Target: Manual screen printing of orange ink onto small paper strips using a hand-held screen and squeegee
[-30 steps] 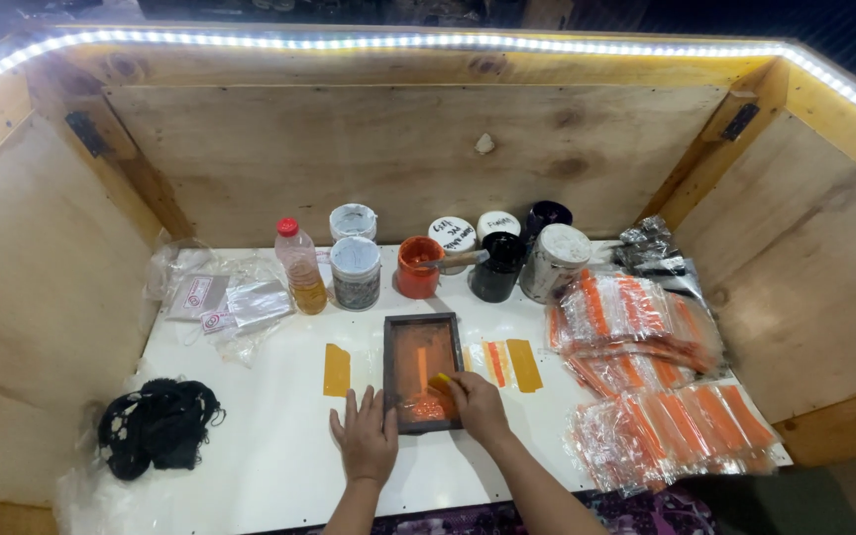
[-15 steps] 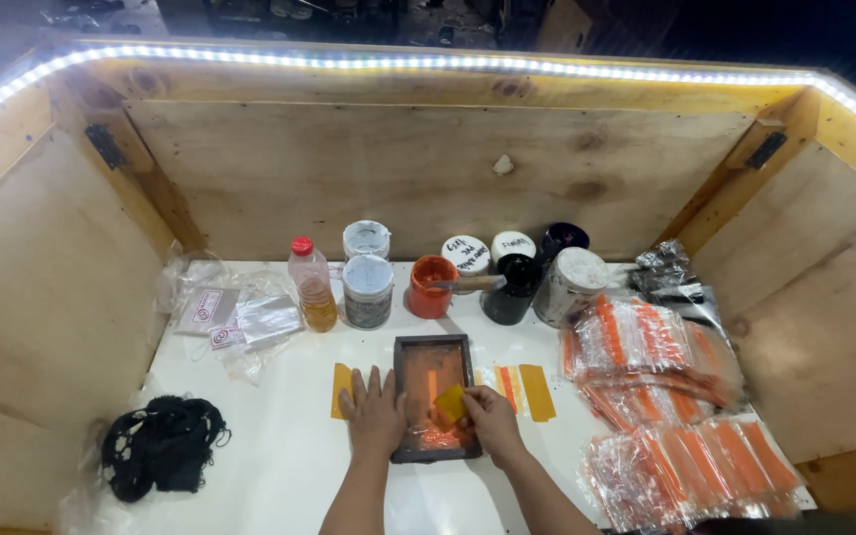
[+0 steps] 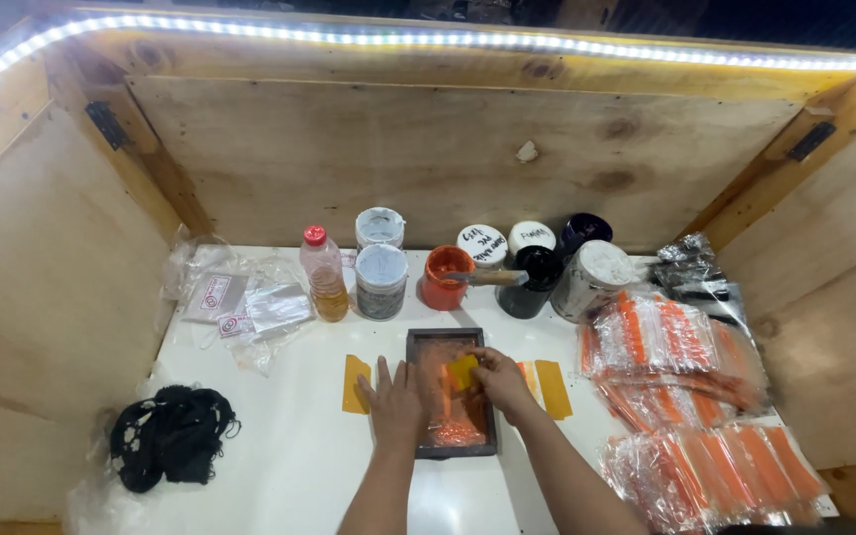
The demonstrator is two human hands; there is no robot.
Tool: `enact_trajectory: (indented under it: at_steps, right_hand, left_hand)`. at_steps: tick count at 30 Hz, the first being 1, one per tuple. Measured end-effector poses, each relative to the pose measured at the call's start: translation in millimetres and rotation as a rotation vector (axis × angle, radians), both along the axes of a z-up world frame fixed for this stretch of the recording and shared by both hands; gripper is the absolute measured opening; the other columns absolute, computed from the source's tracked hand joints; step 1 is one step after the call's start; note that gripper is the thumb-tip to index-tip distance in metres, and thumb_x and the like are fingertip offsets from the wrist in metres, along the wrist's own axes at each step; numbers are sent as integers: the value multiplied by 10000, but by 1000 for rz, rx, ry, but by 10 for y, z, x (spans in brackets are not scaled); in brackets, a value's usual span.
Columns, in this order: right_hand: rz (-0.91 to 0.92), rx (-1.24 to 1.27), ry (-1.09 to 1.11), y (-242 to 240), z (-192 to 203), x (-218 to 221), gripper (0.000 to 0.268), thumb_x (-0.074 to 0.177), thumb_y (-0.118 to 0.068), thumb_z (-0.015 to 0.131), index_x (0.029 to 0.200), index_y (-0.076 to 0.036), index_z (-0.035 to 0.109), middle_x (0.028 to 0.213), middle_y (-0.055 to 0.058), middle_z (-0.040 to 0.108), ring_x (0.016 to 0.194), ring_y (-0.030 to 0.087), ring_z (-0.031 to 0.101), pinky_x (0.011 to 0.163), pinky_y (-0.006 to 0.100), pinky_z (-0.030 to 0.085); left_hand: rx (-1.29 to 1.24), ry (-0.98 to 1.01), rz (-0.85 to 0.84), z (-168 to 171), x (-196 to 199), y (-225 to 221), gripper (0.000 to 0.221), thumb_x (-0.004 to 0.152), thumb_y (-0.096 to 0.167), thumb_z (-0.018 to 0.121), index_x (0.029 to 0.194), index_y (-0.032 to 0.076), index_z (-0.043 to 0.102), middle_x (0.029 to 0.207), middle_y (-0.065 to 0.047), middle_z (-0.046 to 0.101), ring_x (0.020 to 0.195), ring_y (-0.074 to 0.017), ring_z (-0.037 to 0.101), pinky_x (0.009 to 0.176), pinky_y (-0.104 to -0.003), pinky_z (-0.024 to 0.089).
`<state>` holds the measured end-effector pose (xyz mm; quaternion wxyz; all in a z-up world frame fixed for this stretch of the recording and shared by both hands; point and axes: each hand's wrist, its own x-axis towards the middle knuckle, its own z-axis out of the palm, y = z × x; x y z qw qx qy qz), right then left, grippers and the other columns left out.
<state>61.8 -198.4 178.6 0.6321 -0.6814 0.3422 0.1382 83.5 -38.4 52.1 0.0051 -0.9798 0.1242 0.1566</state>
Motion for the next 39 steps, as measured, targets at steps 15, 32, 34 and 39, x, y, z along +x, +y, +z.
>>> enact_trajectory:
  at_steps: [15,32,34,39]
  right_hand:
    - [1006,-945,-16,319,-353,152,289,847,-54,776,1102,-180,725,1073,61,731,957,234,724,832,300,589]
    - [939,-1031,-369,-256,-1359,659,266,846,-75,714,1090,-171,755,1116,93,752,996,321,700,788,409,568]
    - [976,-1053,-389,-215,-1277,495,297,826,-53,723,1101,-160,756,1112,110,742,1004,327,688,793,411,567]
    - [1095,-909,-514,-287,-1283,75,78,858,-145,788,915,-193,812,783,-5,728,729,180,668,616,310,528]
  left_hand:
    - [-298,-264,106,-626,14,-19,524,996,367,368,1499,257,466,1607,-74,383,1558,-456,127,1192,-741,28]
    - [-329,-72,166,-281,8,19,574,1012,373,288,1575,277,342,1656,-43,290,1579,-425,25,1214,-703,-41]
    - [-344,-26,174,-228,-16,25,565,1022,359,272,1577,277,337,1659,-30,282,1583,-414,13,1220,-696,-49]
    - [-251,-2,143,-226,-4,21,595,1016,374,303,1602,277,268,1684,-30,230,1588,-422,-20,1210,-703,-66]
